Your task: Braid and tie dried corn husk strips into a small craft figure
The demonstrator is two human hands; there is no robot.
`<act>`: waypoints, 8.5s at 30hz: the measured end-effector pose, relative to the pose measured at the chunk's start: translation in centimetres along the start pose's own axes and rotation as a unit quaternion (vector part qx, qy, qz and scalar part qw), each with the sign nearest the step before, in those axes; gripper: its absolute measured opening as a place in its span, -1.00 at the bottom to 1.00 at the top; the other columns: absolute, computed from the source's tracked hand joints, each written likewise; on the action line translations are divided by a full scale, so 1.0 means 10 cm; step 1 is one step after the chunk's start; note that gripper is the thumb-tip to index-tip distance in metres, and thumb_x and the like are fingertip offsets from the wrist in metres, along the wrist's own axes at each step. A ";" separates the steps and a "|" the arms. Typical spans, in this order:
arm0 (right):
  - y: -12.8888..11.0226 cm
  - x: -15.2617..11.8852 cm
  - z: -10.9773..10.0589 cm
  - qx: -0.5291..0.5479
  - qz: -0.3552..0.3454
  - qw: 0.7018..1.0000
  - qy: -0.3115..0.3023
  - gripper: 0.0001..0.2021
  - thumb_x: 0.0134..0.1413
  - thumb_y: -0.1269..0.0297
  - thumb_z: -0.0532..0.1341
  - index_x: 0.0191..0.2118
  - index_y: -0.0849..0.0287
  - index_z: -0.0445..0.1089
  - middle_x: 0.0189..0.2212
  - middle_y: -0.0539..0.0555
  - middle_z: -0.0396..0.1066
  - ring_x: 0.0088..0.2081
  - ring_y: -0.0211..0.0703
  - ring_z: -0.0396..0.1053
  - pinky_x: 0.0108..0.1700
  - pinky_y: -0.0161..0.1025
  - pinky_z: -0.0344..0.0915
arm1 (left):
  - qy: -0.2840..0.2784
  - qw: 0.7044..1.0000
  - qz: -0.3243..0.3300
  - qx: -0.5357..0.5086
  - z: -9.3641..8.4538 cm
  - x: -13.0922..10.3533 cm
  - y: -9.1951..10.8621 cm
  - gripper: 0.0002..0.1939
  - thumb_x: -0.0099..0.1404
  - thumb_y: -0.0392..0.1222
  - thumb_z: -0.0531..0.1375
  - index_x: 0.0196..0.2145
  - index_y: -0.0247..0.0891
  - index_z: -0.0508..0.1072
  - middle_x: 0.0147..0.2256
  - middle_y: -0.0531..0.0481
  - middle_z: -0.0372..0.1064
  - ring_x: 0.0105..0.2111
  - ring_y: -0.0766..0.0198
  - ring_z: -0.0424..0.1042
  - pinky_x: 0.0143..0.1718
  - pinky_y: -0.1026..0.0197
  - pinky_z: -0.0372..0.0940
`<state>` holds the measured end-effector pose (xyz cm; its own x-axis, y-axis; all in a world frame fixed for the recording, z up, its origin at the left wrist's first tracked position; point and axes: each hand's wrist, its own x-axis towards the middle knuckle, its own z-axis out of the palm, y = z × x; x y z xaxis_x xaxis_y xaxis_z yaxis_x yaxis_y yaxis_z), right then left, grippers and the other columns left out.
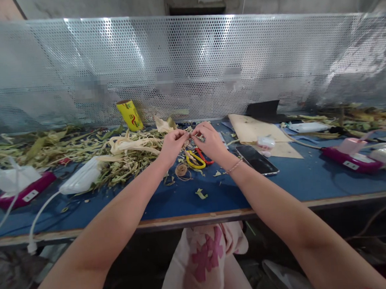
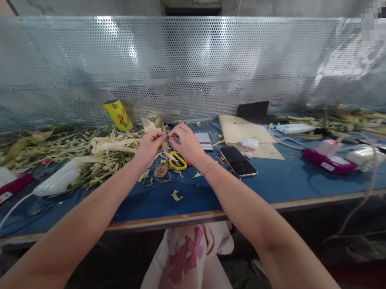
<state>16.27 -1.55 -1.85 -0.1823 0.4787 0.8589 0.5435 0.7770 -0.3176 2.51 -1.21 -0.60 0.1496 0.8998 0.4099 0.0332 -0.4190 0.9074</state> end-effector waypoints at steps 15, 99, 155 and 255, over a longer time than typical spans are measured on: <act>0.02 0.00 0.01 0.003 -0.002 1.000 -0.005 -0.91 -0.05 0.49 0.08 -0.46 0.17 0.23 -0.39 0.06 0.23 -0.32 -0.21 0.23 -0.22 -0.18 0.26 | 0.000 1.000 0.012 0.024 0.00 -0.01 0.00 -0.84 0.03 -0.17 0.16 -0.57 -0.34 0.35 -0.68 0.13 0.18 -0.67 0.49 0.06 -0.62 0.35 -0.05; 0.04 0.02 -0.03 0.030 -0.001 1.000 -0.007 -0.95 -0.05 0.43 0.10 -0.46 0.18 0.24 -0.40 0.07 0.24 -0.34 -0.23 0.23 -0.37 -0.26 0.27 | -0.030 0.997 0.052 0.052 -0.03 0.03 0.02 -0.92 0.04 -0.24 0.15 -0.52 -0.32 0.34 -0.60 0.09 0.25 -0.57 0.42 0.24 -0.46 0.32 0.19; -0.01 0.01 -0.01 0.187 0.170 0.967 -0.027 -0.93 -0.13 0.33 0.14 -0.52 0.19 0.30 -0.47 0.00 0.32 -0.40 -0.30 0.23 -0.31 -0.29 0.18 | -0.095 0.874 0.350 0.322 -0.32 0.18 0.07 -0.84 0.16 -0.19 0.12 -0.44 -0.23 0.50 -0.37 -0.06 0.45 -0.31 0.28 0.40 -0.26 0.17 0.29; -0.08 0.02 -0.03 0.205 0.154 0.966 -0.028 -0.92 -0.20 0.35 0.10 -0.45 0.19 0.23 -0.56 -0.05 0.23 -0.51 -0.35 0.19 -0.44 -0.33 0.16 | -0.043 0.927 0.294 0.231 -0.14 0.03 0.10 -0.93 -0.04 -0.36 0.10 -0.59 -0.31 0.37 -0.44 -0.03 0.36 -0.41 0.35 0.35 -0.43 0.31 0.28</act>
<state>16.00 -2.20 -1.27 -0.1137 0.7259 0.6783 0.2106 0.6849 -0.6976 1.21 -1.18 0.60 0.3532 0.4956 0.7935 0.3385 -0.8584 0.3855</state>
